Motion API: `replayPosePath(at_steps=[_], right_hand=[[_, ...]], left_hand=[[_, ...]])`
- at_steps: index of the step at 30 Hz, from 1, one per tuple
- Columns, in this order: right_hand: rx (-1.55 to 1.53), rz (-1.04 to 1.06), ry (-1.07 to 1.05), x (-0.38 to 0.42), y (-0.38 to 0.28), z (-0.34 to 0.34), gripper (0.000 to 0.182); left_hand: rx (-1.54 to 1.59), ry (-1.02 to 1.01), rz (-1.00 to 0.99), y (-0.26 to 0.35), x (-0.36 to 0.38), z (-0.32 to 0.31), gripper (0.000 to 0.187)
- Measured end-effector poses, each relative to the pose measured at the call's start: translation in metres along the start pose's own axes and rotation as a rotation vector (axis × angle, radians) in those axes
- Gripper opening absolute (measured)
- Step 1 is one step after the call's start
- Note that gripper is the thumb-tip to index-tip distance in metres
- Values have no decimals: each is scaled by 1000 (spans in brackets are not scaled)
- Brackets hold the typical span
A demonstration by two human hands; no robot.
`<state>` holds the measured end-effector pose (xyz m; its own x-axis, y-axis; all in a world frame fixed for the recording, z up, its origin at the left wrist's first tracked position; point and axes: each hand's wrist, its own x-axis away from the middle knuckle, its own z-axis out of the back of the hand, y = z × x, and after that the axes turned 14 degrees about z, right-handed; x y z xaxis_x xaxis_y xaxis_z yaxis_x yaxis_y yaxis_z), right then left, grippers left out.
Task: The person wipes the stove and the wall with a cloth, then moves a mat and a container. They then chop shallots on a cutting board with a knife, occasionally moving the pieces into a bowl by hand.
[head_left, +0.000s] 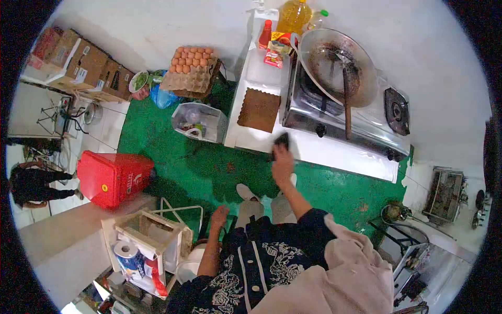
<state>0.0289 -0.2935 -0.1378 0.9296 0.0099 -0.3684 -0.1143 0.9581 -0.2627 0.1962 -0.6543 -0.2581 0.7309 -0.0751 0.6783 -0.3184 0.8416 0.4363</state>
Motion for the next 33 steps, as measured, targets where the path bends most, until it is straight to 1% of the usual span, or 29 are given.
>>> replayPosePath(at_steps=[1,2,3,5,8,9,10,11,12,15,17,18,19,20,21,22,24,25,27,28,31,32,33], right_hand=[[-78,-20,-100,-13,-25,8,53],[-145,8,-181,-18,-37,3,53],[-230,18,-203,-26,-49,8,56],[-400,176,-308,-35,-49,3,56],[-1569,-346,-386,-51,-63,18,49],[-1692,-496,-389,-58,-70,36,46],[-1810,-652,-393,-66,-83,68,43],[-1920,-817,-401,-70,-94,97,40],[-2014,-747,-363,-72,-102,111,39],[-1990,-584,-365,-72,-97,98,36],[-1864,-342,-281,-71,-89,106,39],[-1963,-569,-253,-93,-102,152,40],[-2051,-805,-219,-108,-111,184,41],[-1981,-678,-135,-114,-110,194,39],[-1744,-518,-165,-121,-111,211,38],[-1503,-366,-189,-128,-113,232,37],[-1299,-165,-109,-138,-109,232,34],[-1216,-112,-74,-145,-103,227,31],[-1048,-10,-8,-159,-89,229,26],[-1129,-92,33,-162,-88,237,21],[-1118,2,-78,-168,-84,247,20],[-1139,-6,-92,-169,-83,248,19],[-1127,-8,-88,-168,-84,250,19]], left_hand=[[63,-41,40,8,-1,8,54],[134,-62,74,19,-1,22,55],[205,-80,109,31,0,36,55],[374,-69,156,77,5,77,56],[916,-68,323,159,21,133,55],[1101,-128,207,190,33,151,54],[1279,-191,82,212,39,166,52],[1446,-312,65,224,34,175,50],[1608,-442,48,235,28,184,48],[1378,-277,-92,305,48,225,42],[1341,-94,-208,325,45,236,37],[1317,0,-269,333,45,242,35],[1281,26,-305,342,51,250,35],[1245,52,-340,351,61,259,35],[1205,77,-374,358,71,268,35],[1142,127,-351,361,77,275,30],[1064,103,-358,367,81,283,30],[1026,89,-361,371,86,290,30],[1074,109,-433,379,106,308,30],[1098,119,-470,381,113,316,31],[873,117,-484,364,92,329,40],[864,136,-531,363,86,327,36],[856,153,-577,370,96,329,32]])
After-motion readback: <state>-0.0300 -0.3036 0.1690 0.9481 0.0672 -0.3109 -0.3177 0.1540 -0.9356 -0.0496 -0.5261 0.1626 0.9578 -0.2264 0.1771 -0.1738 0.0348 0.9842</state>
